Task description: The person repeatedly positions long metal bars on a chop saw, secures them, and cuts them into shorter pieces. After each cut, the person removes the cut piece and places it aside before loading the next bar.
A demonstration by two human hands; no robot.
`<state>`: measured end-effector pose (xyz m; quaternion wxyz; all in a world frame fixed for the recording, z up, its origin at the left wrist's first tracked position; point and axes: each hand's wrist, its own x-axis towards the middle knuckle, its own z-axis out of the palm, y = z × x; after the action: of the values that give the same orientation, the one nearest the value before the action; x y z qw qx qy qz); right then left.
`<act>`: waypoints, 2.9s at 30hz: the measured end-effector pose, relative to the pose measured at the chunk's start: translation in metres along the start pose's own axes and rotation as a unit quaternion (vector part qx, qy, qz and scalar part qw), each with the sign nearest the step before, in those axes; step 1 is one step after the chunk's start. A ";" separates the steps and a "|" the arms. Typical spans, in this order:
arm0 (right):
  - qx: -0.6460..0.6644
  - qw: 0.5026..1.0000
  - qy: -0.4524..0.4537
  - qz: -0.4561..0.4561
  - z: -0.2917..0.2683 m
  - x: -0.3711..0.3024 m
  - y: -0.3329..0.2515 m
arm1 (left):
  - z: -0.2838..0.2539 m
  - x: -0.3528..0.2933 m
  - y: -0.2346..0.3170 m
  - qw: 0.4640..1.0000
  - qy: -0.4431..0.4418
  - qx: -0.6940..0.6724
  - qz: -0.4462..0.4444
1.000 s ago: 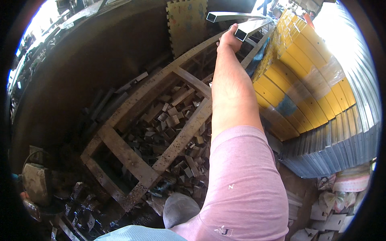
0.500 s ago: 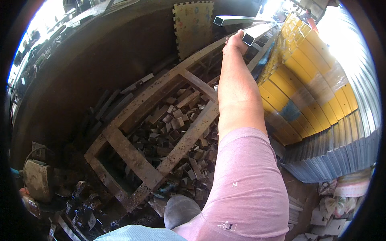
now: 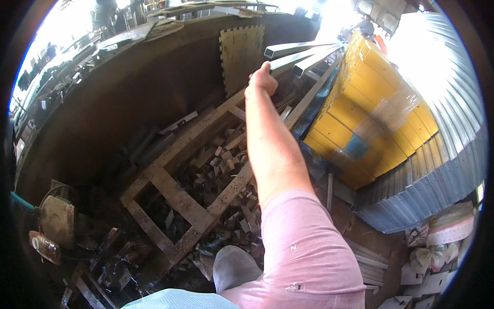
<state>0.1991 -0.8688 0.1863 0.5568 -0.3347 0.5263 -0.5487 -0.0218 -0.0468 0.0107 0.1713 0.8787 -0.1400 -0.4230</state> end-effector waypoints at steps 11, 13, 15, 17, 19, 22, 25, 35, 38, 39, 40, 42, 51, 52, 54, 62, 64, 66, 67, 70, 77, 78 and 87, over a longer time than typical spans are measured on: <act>-0.009 0.992 -0.094 0.084 -0.023 -0.235 -0.027 | 0.024 -0.044 -0.055 0.998 0.026 -0.021 0.059; 0.027 0.982 -0.157 0.103 -0.032 -0.278 -0.031 | 0.031 -0.054 -0.066 0.997 0.032 -0.024 0.061; 0.070 0.971 -0.199 0.115 -0.037 -0.305 -0.034 | 0.037 -0.065 -0.075 0.997 0.038 -0.029 0.060; 0.085 0.959 -0.245 0.115 -0.045 -0.309 -0.033 | 0.044 -0.076 -0.085 0.997 0.040 -0.029 0.061; 0.134 0.933 -0.302 0.141 -0.049 -0.303 -0.022 | 0.054 -0.087 -0.095 0.997 0.044 -0.035 0.055; 0.197 0.916 -0.314 0.155 -0.047 -0.263 -0.014 | 0.067 -0.102 -0.109 0.997 0.049 -0.040 0.046; 0.241 0.881 -0.354 0.202 -0.040 -0.171 -0.010 | 0.077 -0.109 -0.117 0.997 0.044 -0.040 0.050; 0.329 0.889 -0.286 0.140 -0.016 -0.186 0.004 | 0.091 -0.128 -0.112 0.994 0.087 -0.057 0.026; 0.301 0.899 -0.280 0.148 -0.021 -0.216 0.011 | 0.093 -0.128 -0.110 0.993 0.098 -0.058 0.023; 0.287 0.905 -0.272 0.156 -0.029 -0.237 0.012 | 0.093 -0.129 -0.110 0.993 0.101 -0.058 0.022; 0.273 0.905 -0.277 0.174 -0.035 -0.254 0.012 | 0.093 -0.129 -0.109 0.992 0.109 -0.055 0.020; 0.273 0.902 -0.284 0.179 -0.043 -0.280 0.019 | 0.092 -0.125 -0.110 0.990 0.115 -0.068 0.043; 0.089 0.875 -0.418 0.227 -0.101 -0.406 0.072 | 0.108 -0.117 -0.136 0.989 0.128 0.000 0.072; 0.060 0.870 -0.432 0.229 -0.110 -0.417 0.074 | 0.104 -0.122 -0.131 0.991 0.118 -0.025 0.061; 0.084 0.817 -0.506 0.264 -0.136 -0.419 0.059 | 0.102 -0.132 -0.127 0.991 0.111 -0.065 0.032; 0.120 0.898 -0.376 0.196 -0.118 -0.270 0.098 | 0.087 -0.150 -0.088 0.975 0.160 -0.146 -0.042; 0.083 0.901 -0.383 0.187 -0.128 -0.257 0.132 | 0.091 -0.159 -0.087 0.973 0.196 -0.112 -0.042; 0.031 0.908 -0.364 0.207 -0.138 -0.262 0.147 | 0.083 -0.168 -0.077 0.974 0.187 -0.121 -0.046; 0.038 0.892 -0.390 0.225 -0.140 -0.255 0.160 | 0.082 -0.169 -0.076 0.975 0.171 -0.132 -0.057; -0.018 0.892 -0.376 0.250 -0.152 -0.269 0.188 | 0.073 -0.174 -0.064 0.975 0.146 -0.142 -0.083; -0.230 0.826 -0.451 0.247 -0.161 -0.327 0.230 | 0.072 -0.171 -0.058 0.971 0.133 -0.165 -0.111; -0.243 0.816 -0.462 0.247 -0.161 -0.333 0.234 | 0.068 -0.171 -0.057 0.971 0.129 -0.168 -0.113; -0.304 0.749 -0.526 0.265 -0.162 -0.367 0.261 | 0.068 -0.167 -0.063 0.968 0.137 -0.182 -0.104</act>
<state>0.1691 -0.4366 -0.0170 0.7372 -0.5694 0.3564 0.0726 -0.1703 0.0628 0.0611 0.3004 0.8922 0.0563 -0.3324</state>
